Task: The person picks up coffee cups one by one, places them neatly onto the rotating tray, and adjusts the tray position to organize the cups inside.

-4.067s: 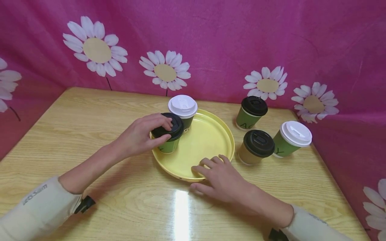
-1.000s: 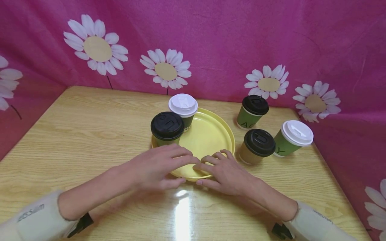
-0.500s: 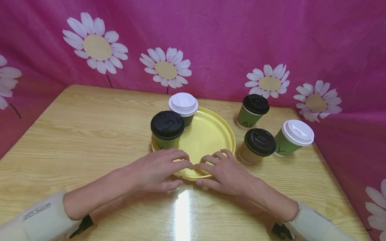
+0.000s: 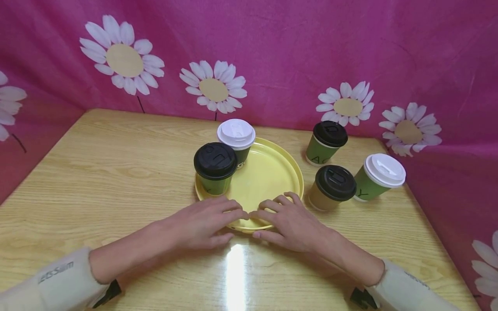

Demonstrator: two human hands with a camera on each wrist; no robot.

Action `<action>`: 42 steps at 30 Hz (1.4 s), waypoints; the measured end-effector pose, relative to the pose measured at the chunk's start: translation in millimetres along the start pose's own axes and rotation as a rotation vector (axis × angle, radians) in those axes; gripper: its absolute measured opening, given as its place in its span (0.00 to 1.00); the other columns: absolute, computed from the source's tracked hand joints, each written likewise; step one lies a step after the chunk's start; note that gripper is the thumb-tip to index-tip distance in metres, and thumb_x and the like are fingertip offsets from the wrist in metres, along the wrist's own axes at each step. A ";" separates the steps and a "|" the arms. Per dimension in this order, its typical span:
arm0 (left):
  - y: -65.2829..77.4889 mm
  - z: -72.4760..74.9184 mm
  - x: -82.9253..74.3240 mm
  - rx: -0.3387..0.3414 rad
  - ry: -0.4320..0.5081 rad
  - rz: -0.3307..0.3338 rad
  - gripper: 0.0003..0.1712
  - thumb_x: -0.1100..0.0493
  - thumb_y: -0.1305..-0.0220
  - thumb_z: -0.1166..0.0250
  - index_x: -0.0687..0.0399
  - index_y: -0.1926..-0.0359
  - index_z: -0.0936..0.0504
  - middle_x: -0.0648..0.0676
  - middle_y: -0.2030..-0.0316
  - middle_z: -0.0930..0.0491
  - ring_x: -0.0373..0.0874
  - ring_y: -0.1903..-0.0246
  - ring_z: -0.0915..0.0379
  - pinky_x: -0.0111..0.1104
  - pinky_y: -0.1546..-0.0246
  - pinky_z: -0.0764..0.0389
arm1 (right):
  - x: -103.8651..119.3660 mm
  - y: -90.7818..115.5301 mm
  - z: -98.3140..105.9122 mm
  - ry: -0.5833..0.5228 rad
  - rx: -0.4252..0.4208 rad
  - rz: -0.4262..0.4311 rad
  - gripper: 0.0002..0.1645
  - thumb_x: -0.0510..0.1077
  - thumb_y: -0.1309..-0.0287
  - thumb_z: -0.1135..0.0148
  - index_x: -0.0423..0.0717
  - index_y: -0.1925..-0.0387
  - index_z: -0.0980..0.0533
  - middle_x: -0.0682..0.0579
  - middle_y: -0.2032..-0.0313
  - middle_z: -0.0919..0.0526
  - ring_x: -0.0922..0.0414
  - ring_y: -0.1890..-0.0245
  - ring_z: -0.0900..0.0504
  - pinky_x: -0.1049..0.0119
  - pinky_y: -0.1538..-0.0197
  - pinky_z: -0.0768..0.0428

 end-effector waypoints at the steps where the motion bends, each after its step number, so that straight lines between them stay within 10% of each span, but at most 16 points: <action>1: 0.0 -1.0 0.6 0.002 -0.001 0.002 0.25 0.55 0.35 0.35 0.52 0.38 0.24 0.49 0.47 0.24 0.44 0.47 0.28 0.39 0.43 0.26 | 0.2 0.1 0.2 0.001 -0.001 0.000 0.30 0.71 0.32 0.54 0.65 0.39 0.23 0.58 0.46 0.21 0.52 0.50 0.24 0.45 0.40 0.35; 42: -3.1 -20.1 0.7 -0.034 -0.212 -0.041 0.07 0.60 0.33 0.38 0.51 0.55 0.18 0.51 0.55 0.22 0.47 0.58 0.26 0.38 0.59 0.23 | 3.6 -1.0 2.3 0.003 -0.005 -0.012 0.29 0.71 0.32 0.53 0.63 0.41 0.23 0.58 0.48 0.20 0.51 0.52 0.24 0.42 0.42 0.34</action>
Point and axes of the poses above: each hand's wrist, its own y-axis away from the middle knuckle, its own z-axis out of the back of the hand, x = y × z, the point moved 6 cm from there along -y, towards the middle knuckle
